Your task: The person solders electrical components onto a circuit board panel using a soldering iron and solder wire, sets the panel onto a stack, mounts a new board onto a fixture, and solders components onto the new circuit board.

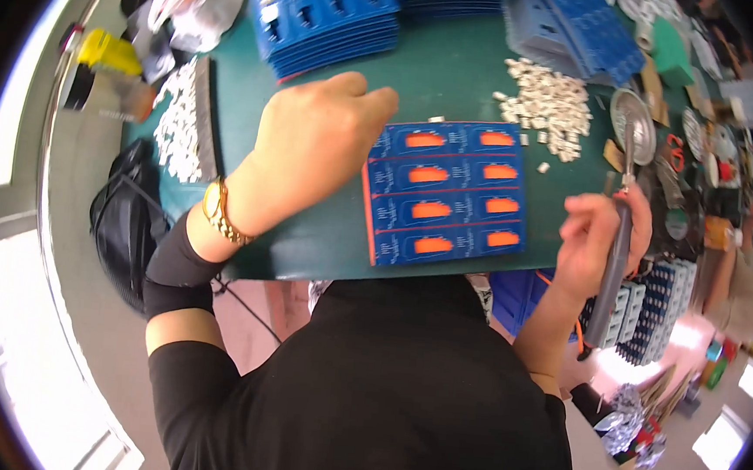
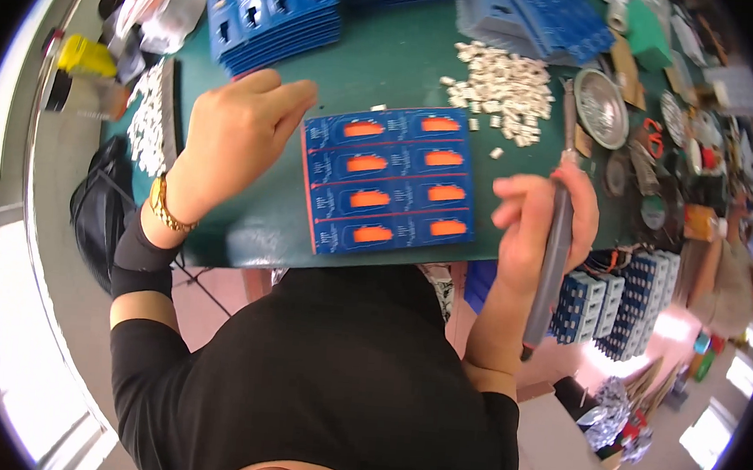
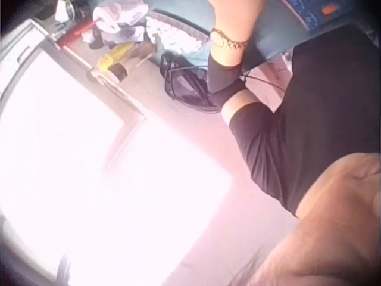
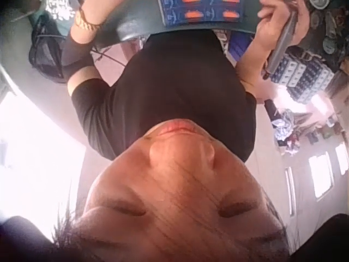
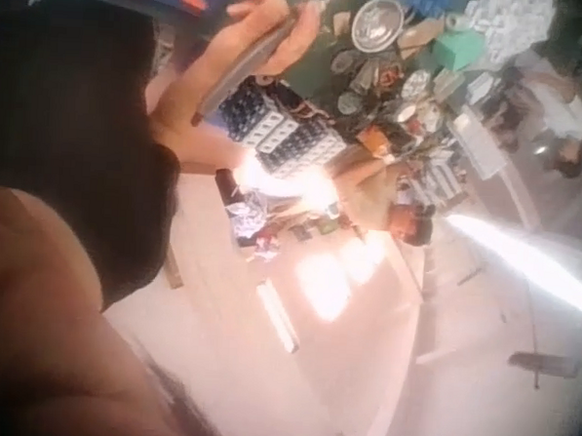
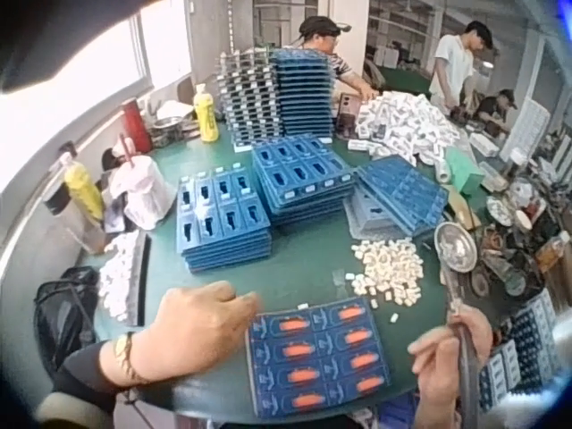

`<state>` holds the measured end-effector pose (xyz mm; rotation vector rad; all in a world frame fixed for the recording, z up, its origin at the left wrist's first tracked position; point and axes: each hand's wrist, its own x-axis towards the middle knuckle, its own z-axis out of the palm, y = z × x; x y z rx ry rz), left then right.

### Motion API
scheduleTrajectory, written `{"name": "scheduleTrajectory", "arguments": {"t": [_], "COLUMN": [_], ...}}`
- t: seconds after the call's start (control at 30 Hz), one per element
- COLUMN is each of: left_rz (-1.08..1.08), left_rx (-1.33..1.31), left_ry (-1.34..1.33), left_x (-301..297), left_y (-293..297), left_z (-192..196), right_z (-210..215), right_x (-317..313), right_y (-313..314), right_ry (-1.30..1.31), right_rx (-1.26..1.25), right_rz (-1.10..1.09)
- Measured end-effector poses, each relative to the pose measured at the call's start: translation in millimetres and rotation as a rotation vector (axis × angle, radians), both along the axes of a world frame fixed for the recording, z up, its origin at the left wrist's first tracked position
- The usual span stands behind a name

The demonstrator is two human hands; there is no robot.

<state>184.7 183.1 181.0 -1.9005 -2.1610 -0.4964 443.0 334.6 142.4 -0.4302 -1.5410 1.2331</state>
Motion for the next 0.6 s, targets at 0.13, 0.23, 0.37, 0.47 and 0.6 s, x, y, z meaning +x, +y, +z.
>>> {"name": "scheduleTrajectory", "arguments": {"t": [0.13, 0.23, 0.37, 0.47, 0.6], "left_rz": [0.027, 0.084, 0.179, 0.195, 0.303], "left_rx": [0.050, 0.097, 0.088, 0.136, 0.226], "left_ry": [-0.049, -0.278, -0.591, -0.686, -0.815], "left_x": [-14.7, -14.6, -6.1, -5.5, -10.0], "left_y": [-33.3, -57.8, -71.5, -74.2, -74.8], "left_z": [-25.0, -45.6, -62.9, -75.9, -87.5], "right_z": [-15.2, -21.7, -21.9, -23.3, -24.7], "right_x": [-7.4, -20.2, -34.4, -52.6, -71.2], "right_y": [-5.5, -28.1, -44.8, -51.9, -55.6], "right_ry": [-0.259, -0.254, -0.234, -0.270, -0.290], "right_rx": [0.385, 0.226, 0.062, 0.151, 0.199], "right_rz": [-0.031, -0.026, 0.137, 0.227, 0.282]}}
